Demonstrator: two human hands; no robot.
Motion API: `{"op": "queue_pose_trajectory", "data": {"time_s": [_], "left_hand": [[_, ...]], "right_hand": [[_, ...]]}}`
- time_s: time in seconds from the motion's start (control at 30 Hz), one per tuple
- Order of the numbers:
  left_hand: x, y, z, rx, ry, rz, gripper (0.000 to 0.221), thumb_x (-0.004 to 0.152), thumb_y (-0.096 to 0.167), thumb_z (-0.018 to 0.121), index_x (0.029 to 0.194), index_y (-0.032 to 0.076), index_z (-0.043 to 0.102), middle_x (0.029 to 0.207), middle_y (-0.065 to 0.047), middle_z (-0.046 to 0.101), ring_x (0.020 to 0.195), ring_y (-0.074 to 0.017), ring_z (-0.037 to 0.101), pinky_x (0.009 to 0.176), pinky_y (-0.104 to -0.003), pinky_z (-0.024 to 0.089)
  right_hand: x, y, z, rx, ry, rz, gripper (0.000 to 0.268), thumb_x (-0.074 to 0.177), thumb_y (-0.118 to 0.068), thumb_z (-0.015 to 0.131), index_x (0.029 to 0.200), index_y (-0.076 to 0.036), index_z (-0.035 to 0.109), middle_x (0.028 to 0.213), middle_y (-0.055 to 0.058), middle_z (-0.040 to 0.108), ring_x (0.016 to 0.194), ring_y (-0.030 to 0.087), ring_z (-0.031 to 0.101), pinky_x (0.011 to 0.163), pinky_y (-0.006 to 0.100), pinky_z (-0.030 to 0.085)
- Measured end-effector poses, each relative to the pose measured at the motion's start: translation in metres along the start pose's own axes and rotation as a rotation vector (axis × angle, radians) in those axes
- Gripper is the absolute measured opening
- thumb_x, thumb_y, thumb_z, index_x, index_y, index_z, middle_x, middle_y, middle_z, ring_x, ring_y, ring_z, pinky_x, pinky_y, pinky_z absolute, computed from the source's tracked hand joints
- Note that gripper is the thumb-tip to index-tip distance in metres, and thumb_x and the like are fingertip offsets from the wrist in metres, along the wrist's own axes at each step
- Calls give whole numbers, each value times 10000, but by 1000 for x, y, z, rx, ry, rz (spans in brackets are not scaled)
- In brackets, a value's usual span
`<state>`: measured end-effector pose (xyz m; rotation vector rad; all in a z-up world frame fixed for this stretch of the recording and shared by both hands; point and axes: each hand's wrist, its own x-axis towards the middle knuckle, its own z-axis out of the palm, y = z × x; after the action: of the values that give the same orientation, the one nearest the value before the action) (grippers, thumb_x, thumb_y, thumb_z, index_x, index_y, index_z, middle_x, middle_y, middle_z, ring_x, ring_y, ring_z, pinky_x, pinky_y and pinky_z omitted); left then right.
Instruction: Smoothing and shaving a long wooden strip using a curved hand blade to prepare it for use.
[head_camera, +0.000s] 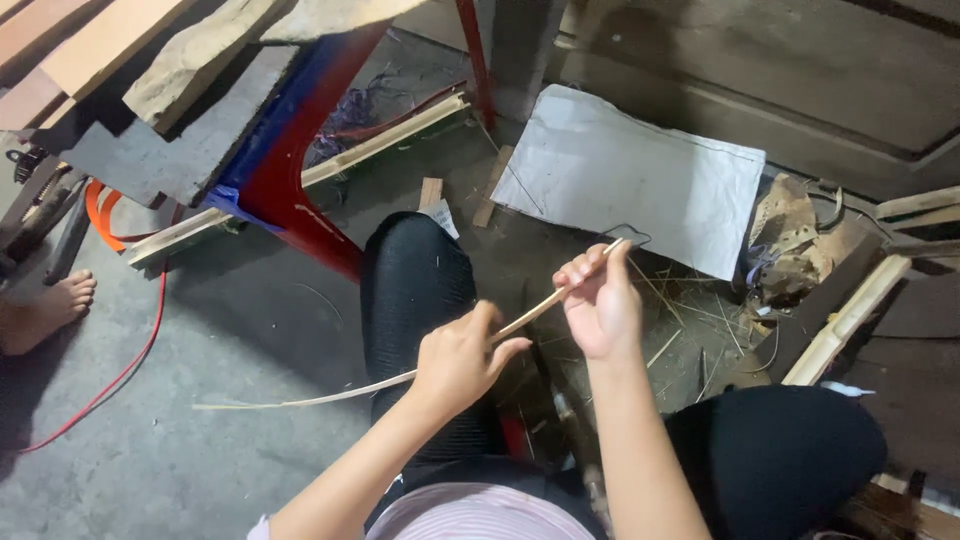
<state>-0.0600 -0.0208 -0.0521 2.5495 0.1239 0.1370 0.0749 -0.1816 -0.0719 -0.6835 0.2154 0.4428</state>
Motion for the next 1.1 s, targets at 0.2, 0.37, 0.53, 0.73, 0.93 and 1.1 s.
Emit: {"op": "queue_pose_trajectory", "data": {"time_s": [0.2,0.37,0.53,0.73,0.93,1.1], "left_hand": [[-19,-19,17,61,111,90,266,1000,373,625,801,203,573,551,18,548,483,-223,649,495,-290,533],[-19,-22,7,197,226,361,284,1016,304,604,775,193,504,559,14,469,443,-187,579,455,-253,488],[-19,-24,10,209,222,502,294,1049,336,545,797,188,516,583,35,440,461,-151,559,472,-225,490],[-15,-34,8,227,246,517,296,1064,323,519,796,196,499,584,37,424,463,-146,543,476,-223,482],[-27,-16,8,185,184,612,297,1079,309,486,804,198,500,598,44,423,479,-133,540,485,-207,478],[-21,-33,9,207,186,590,298,1065,320,525,793,199,509,592,42,438,481,-138,552,478,-225,481]], "right_hand": [[0,-13,3,-8,20,13,478,1076,-506,378,796,-168,569,630,-24,406,556,103,461,674,272,483],[-3,-22,9,-59,-96,120,527,1089,-526,331,741,-167,497,554,-95,275,423,45,321,475,202,351],[-1,-28,12,-184,-177,296,539,1097,-534,296,705,-185,419,515,-112,210,368,24,250,391,173,273],[0,-24,7,-184,-184,242,549,1099,-524,230,730,-190,461,532,-97,275,405,52,335,463,209,360],[5,-22,0,-266,-198,449,544,1094,-552,326,709,-178,412,528,-117,176,373,30,211,366,175,236],[4,-25,2,-222,-180,396,524,1090,-539,289,741,-177,434,555,-79,230,410,71,300,438,222,327]]}}
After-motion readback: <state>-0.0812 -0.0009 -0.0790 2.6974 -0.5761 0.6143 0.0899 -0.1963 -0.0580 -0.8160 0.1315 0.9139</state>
